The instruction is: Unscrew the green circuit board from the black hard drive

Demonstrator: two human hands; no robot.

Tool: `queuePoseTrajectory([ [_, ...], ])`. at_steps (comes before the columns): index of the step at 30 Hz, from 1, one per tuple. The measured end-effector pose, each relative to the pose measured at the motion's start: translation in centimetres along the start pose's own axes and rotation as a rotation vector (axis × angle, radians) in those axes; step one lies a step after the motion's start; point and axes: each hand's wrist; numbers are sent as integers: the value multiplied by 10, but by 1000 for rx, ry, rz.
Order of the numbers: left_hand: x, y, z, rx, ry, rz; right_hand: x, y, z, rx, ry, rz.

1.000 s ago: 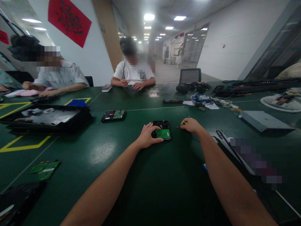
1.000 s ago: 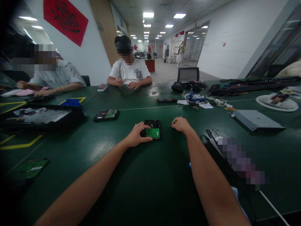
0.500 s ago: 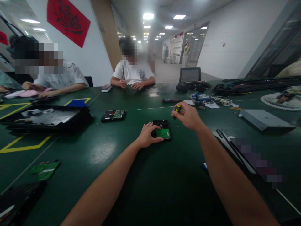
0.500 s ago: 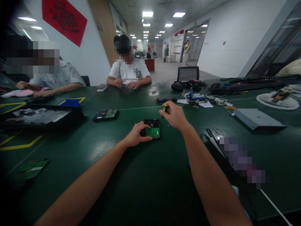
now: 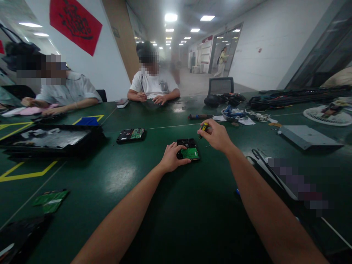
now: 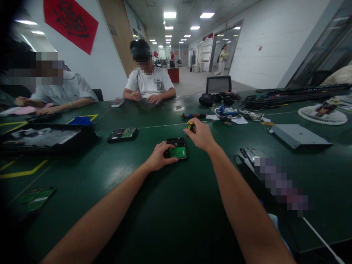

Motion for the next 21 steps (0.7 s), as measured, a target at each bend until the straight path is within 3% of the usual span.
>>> queuePoseTrajectory([
  [9,-1,-3,-3,26,24,-17,-2,7,-7,-39,62,75],
  [21,-1,-2,-3,19,35,-33,-1,6,-8,-99,40,88],
])
Point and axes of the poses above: each hand's wrist, its own x-axis away from the middle knuckle, its own z-axis out of the back of the hand, y = z × x, and after that the axes turned 10 degrees about x, right-handed
